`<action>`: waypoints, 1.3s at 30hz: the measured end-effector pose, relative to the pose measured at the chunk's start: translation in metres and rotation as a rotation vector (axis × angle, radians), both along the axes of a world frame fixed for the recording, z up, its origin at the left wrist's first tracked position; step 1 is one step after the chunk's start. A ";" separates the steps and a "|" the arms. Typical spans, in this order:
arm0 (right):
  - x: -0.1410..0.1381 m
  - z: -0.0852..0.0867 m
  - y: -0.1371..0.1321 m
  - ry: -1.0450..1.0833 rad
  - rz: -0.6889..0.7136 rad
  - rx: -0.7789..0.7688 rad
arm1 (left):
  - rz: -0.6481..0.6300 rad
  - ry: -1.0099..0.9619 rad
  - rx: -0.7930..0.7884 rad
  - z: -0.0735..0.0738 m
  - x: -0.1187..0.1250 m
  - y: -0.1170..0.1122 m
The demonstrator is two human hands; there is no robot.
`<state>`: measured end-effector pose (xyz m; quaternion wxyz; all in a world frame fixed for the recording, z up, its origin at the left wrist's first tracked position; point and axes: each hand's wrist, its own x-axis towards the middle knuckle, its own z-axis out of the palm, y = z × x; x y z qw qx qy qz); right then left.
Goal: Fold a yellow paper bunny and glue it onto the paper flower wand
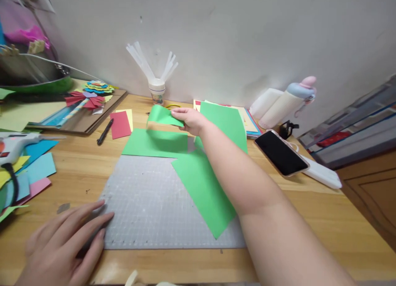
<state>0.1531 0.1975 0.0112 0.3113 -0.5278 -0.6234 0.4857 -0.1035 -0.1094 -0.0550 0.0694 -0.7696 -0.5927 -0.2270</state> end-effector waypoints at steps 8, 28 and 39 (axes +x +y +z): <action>-0.015 -0.020 0.032 -0.434 0.108 0.046 | -0.032 0.050 0.011 0.002 0.000 0.000; -0.011 -0.030 0.031 -0.903 0.133 0.456 | -0.071 0.048 0.036 0.003 -0.001 0.000; -0.042 -0.035 -0.016 -0.863 0.511 0.525 | -0.043 0.041 0.027 0.004 0.002 0.001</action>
